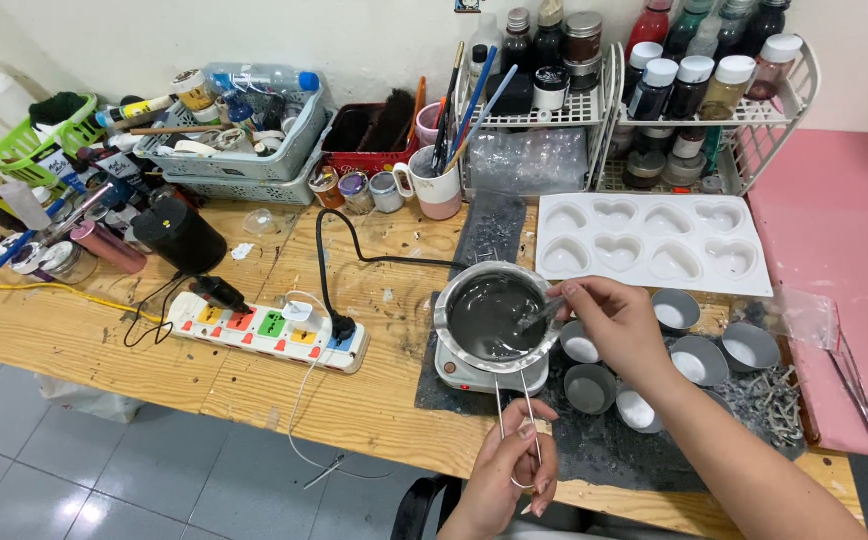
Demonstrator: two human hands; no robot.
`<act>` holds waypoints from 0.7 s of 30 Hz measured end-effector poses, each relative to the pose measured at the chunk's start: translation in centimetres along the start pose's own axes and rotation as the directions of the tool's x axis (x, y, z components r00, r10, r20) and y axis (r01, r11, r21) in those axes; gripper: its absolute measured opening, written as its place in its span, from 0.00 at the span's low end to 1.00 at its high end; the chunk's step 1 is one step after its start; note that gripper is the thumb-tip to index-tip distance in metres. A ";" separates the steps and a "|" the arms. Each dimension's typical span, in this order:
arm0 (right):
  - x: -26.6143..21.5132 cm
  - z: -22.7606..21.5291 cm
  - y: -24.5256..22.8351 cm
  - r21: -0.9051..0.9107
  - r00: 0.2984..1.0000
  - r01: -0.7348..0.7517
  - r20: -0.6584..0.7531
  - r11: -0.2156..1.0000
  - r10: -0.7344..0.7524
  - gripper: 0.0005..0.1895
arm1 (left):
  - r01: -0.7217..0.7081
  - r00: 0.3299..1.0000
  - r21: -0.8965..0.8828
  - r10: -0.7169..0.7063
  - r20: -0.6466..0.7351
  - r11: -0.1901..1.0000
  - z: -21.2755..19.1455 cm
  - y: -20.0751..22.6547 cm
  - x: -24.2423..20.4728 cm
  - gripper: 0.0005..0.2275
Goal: The recorder is stirring melted wax in a pot and organizing small metal candle cups on a workbench.
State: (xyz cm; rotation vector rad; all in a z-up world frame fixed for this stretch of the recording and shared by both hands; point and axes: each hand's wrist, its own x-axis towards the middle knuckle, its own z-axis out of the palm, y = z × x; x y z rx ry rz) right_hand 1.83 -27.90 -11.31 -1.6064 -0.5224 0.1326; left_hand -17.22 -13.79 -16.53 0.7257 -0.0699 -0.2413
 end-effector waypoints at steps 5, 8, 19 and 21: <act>0.0 -0.8 -1.7 0.055 0.991 -0.084 -0.096 0.995 0.089 0.13 | 0.002 1.000 0.061 0.000 -0.026 0.998 0.3 0.6 -0.4 0.14; -0.2 -1.1 -3.1 0.058 0.992 -0.013 -0.123 0.998 0.020 0.12 | 0.006 0.999 0.079 -0.002 -0.054 0.997 0.5 1.0 -0.6 0.15; -1.2 -0.6 -9.0 -0.580 0.721 0.652 0.277 0.488 -0.635 0.08 | -0.014 0.998 0.211 0.026 -0.052 0.977 0.1 2.1 -1.9 0.18; -1.2 -0.3 -8.0 -0.558 0.730 0.659 0.316 0.504 -0.606 0.07 | 0.007 0.998 0.252 0.011 -0.070 0.968 0.1 2.3 -2.0 0.18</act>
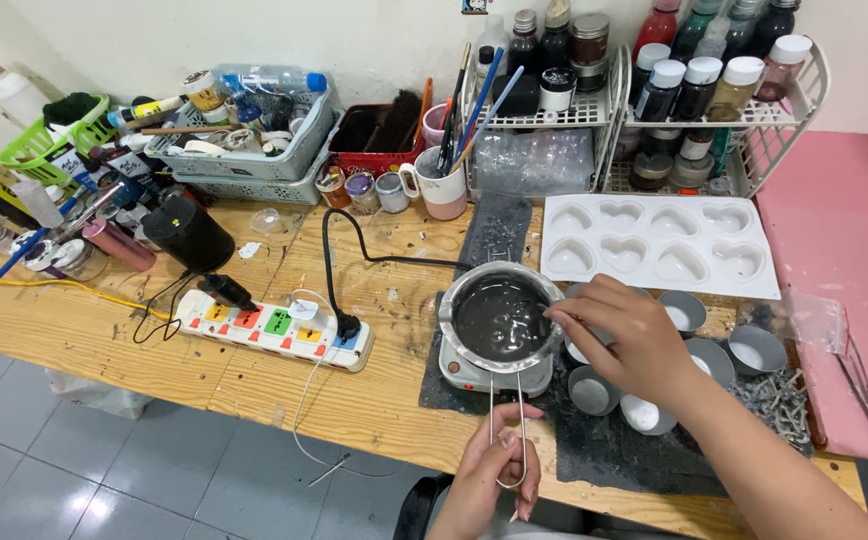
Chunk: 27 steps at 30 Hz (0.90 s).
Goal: The recorder is stirring melted wax in a pot and organizing small metal candle cups on a workbench.
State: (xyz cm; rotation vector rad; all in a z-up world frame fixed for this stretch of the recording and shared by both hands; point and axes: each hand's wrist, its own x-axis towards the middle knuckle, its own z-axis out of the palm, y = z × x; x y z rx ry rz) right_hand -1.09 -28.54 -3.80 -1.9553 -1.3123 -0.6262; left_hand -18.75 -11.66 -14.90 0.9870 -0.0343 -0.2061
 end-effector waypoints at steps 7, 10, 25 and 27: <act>-3.1 4.3 3.7 0.442 0.797 -0.584 0.151 0.681 0.585 0.09 | 0.007 1.000 0.024 -0.007 -0.004 1.000 -0.7 -0.4 -0.3 0.18; -3.4 4.6 4.7 0.627 0.758 -0.570 0.154 0.531 0.633 0.12 | 0.028 1.000 0.013 -0.028 -0.009 1.000 -0.7 -0.3 -0.4 0.19; 0.4 1.3 0.6 -0.024 0.993 -0.120 0.008 0.993 0.120 0.08 | 0.102 0.994 -0.036 -0.103 -0.033 0.994 -0.2 0.4 -0.6 0.18; 0.2 1.6 0.7 0.012 0.999 -0.032 0.038 0.999 0.032 0.10 | 0.089 0.996 -0.024 -0.090 -0.016 0.996 -0.3 0.4 -0.6 0.18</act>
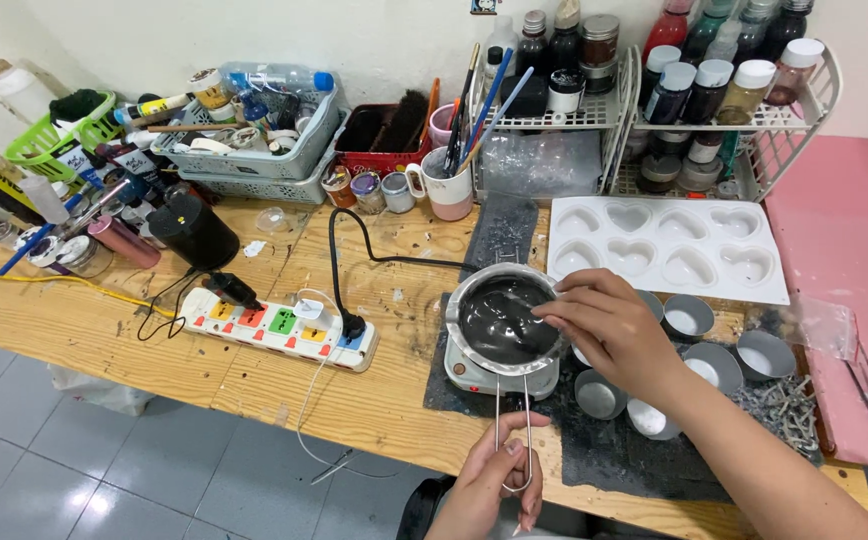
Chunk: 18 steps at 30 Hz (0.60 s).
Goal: The recorder is stirring melted wax in a pot and organizing small metal candle cups on a workbench.
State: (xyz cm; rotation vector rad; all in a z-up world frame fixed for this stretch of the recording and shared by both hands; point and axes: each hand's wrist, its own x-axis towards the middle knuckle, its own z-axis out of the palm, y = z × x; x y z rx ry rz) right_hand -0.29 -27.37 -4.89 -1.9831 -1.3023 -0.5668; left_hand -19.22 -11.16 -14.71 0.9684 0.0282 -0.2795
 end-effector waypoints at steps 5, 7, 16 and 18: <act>-0.8 -0.8 0.3 0.138 0.999 -0.036 0.041 0.990 0.030 0.07 | -0.011 1.000 0.015 0.011 0.007 1.000 0.1 -0.2 0.1 0.19; -0.8 -1.4 0.3 0.157 0.998 -0.052 0.051 0.986 0.045 0.06 | -0.014 1.000 0.014 0.014 0.007 1.000 0.1 -0.1 0.1 0.19; -0.2 -1.5 -0.1 -0.091 0.991 0.135 -0.008 0.987 -0.137 0.11 | -0.011 1.000 0.089 0.013 -0.019 0.996 -1.8 -1.7 0.9 0.19; -0.3 -1.6 -0.4 -0.013 0.996 0.084 0.021 0.996 -0.083 0.11 | 0.006 1.000 0.082 -0.005 -0.012 0.997 -3.4 -2.9 1.2 0.24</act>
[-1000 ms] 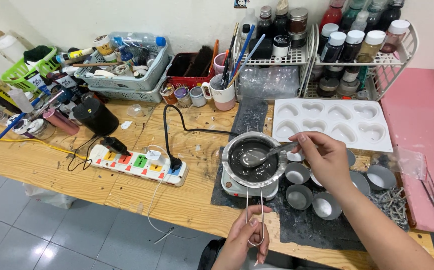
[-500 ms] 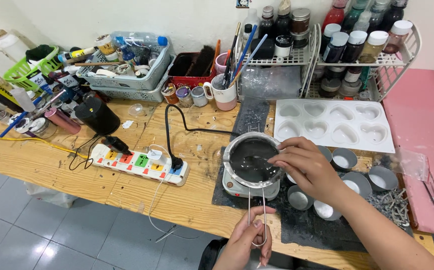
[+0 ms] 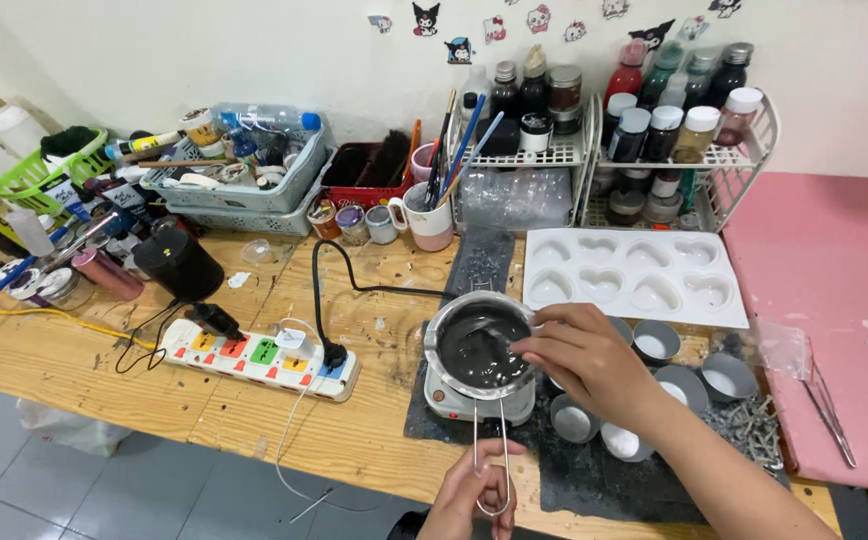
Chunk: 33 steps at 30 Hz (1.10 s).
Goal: The recorder is stirring melted wax in a pot and organizing small metal candle cups on a workbench.
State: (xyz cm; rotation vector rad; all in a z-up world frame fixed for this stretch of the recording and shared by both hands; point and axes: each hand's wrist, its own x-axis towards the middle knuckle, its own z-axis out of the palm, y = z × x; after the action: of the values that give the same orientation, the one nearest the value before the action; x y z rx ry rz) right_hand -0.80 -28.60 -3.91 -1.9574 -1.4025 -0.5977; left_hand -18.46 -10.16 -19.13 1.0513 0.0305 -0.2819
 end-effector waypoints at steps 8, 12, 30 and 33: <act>-0.5 -0.7 0.4 0.092 1.000 -0.022 -0.003 0.995 0.022 0.08 | -0.097 0.992 0.031 0.099 -0.079 0.995 -1.4 -0.3 -0.1 0.38; -0.6 -0.8 0.3 0.017 0.999 -0.027 -0.047 0.999 0.028 0.09 | -0.122 0.944 0.190 0.173 -0.283 0.974 -1.6 0.1 -0.5 0.23; -1.1 -0.6 -0.1 0.061 0.999 0.048 -0.017 0.997 -0.047 0.14 | 0.279 0.608 0.905 0.671 -0.425 0.321 7.8 2.2 1.4 0.21; -1.1 -0.6 -0.5 0.046 0.999 0.035 -0.037 0.998 -0.033 0.14 | 0.277 0.571 0.902 0.699 -0.431 0.330 7.1 1.8 2.0 0.16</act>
State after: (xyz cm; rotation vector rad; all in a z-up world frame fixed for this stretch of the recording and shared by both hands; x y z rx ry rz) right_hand -1.64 -29.66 -4.10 -1.8800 -1.4177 -0.6079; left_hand -16.85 -15.82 -14.37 2.3147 0.6105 0.6539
